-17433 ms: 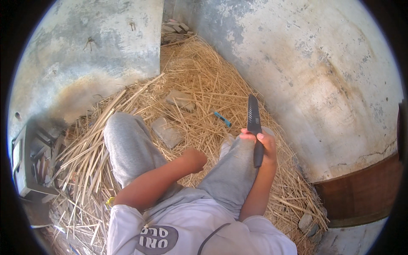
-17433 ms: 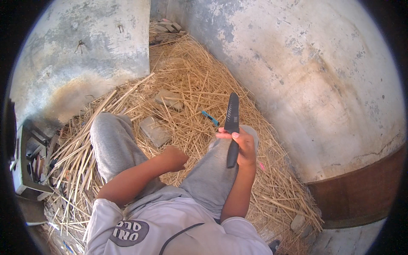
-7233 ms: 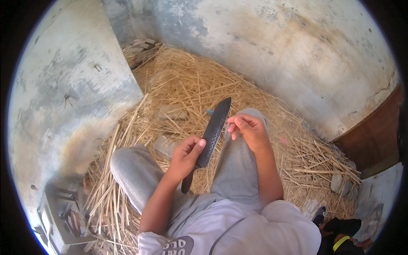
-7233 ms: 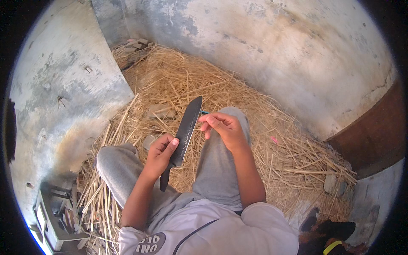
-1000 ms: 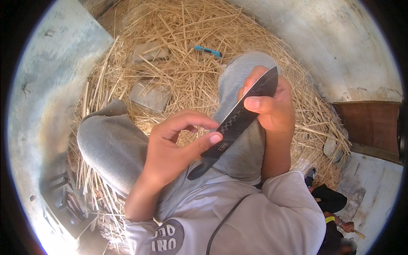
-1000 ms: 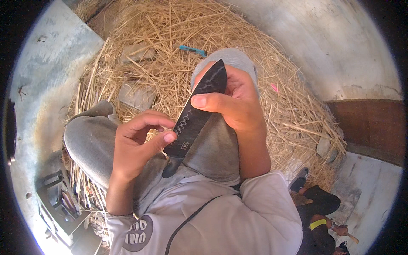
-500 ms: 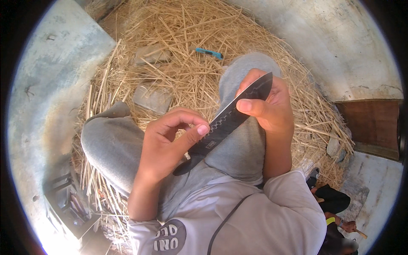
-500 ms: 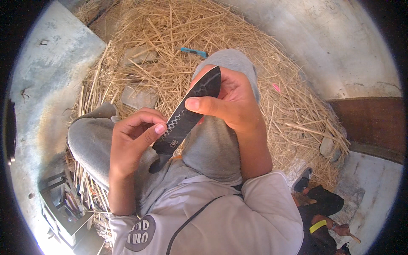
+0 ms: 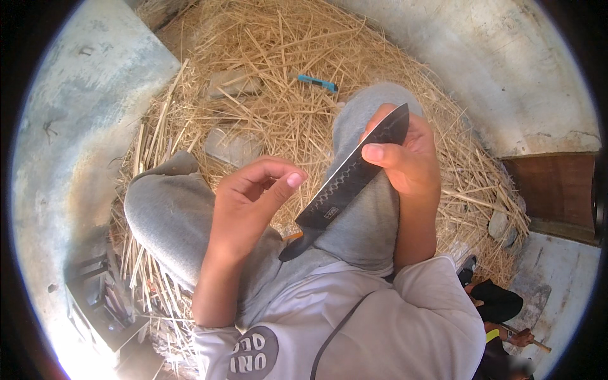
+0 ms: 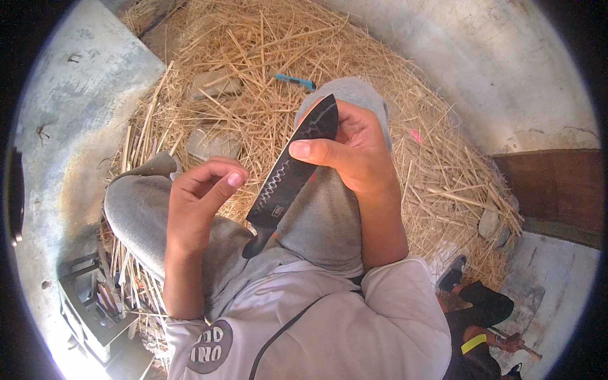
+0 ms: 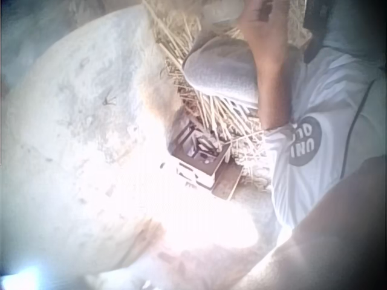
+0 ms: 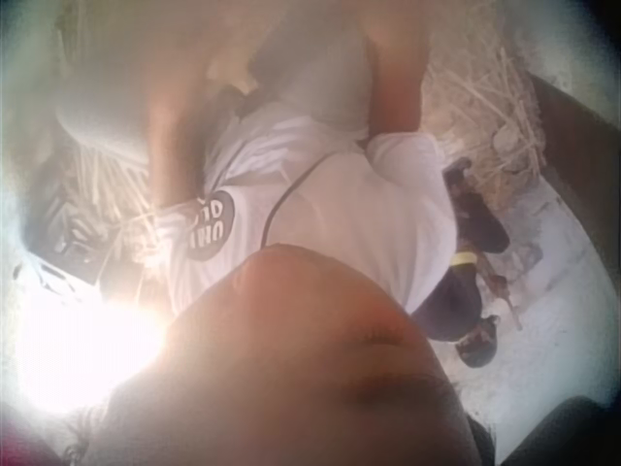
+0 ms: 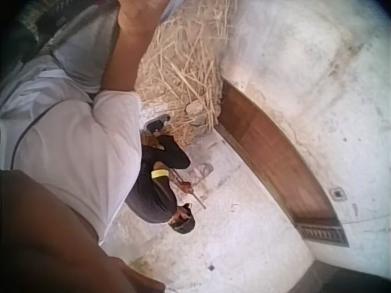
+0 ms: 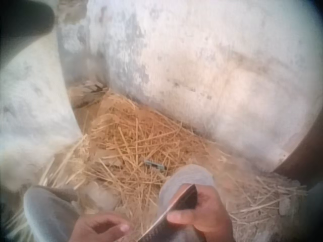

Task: The person sits on a bed of straw and uses a large knife to split long bamboo stalks into thin strips. They hold the stalks with one hand and strike them with the knife to separate the fibers, occasionally inspecting the blade.

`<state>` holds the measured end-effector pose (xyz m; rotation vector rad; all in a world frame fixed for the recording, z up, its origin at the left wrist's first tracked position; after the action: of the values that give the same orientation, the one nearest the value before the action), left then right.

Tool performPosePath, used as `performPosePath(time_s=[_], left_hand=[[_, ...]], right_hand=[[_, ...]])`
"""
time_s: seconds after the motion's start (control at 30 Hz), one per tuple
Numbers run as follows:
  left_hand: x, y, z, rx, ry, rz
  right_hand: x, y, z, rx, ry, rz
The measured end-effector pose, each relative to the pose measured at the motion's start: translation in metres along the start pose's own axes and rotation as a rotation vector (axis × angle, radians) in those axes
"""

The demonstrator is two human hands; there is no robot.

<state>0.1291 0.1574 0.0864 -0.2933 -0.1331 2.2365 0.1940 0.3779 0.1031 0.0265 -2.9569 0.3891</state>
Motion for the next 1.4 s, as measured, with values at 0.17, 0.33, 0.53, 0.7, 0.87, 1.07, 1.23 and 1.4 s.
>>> performPosePath(time_s=[0.17,0.33,0.53,0.7,0.87,1.07,1.23,1.4], left_hand=[[-0.001,0.003,-0.006,0.070,-0.027,-0.039],[-0.003,0.001,-0.006,0.091,0.023,-0.028],[-0.005,0.008,-0.005,0.079,0.030,0.060],[-0.001,0.016,-0.013,0.126,-0.245,0.095],[-0.002,0.021,-0.010,0.071,-0.363,0.049],[-0.003,0.019,-0.007,0.021,-0.397,0.052],[0.000,0.023,-0.014,-0.007,-0.383,0.087],[0.002,0.022,-0.014,-0.019,-0.357,0.097]], right_hand=[[0.001,-0.003,-0.001,0.017,-0.006,0.027],[0.002,-0.003,-0.001,0.001,0.010,0.061],[0.004,-0.004,0.000,0.065,0.007,0.093],[0.007,0.001,0.001,0.073,0.022,0.087],[0.010,0.002,0.005,0.091,0.025,0.060],[0.014,-0.001,0.007,0.128,0.024,0.074],[0.018,-0.008,0.007,0.134,0.004,0.044],[0.023,-0.016,0.008,0.120,0.004,0.026]])
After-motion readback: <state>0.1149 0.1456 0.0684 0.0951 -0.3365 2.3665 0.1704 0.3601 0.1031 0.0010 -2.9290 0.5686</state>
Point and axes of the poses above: each hand's wrist, its own x-axis towards the middle knuckle, its own y-axis out of the back of the hand, z = x × y, the point moved 4 cm from there along x, towards the middle knuckle, and after that the axes turned 12 degrees about -z, right-handed, at the moved point
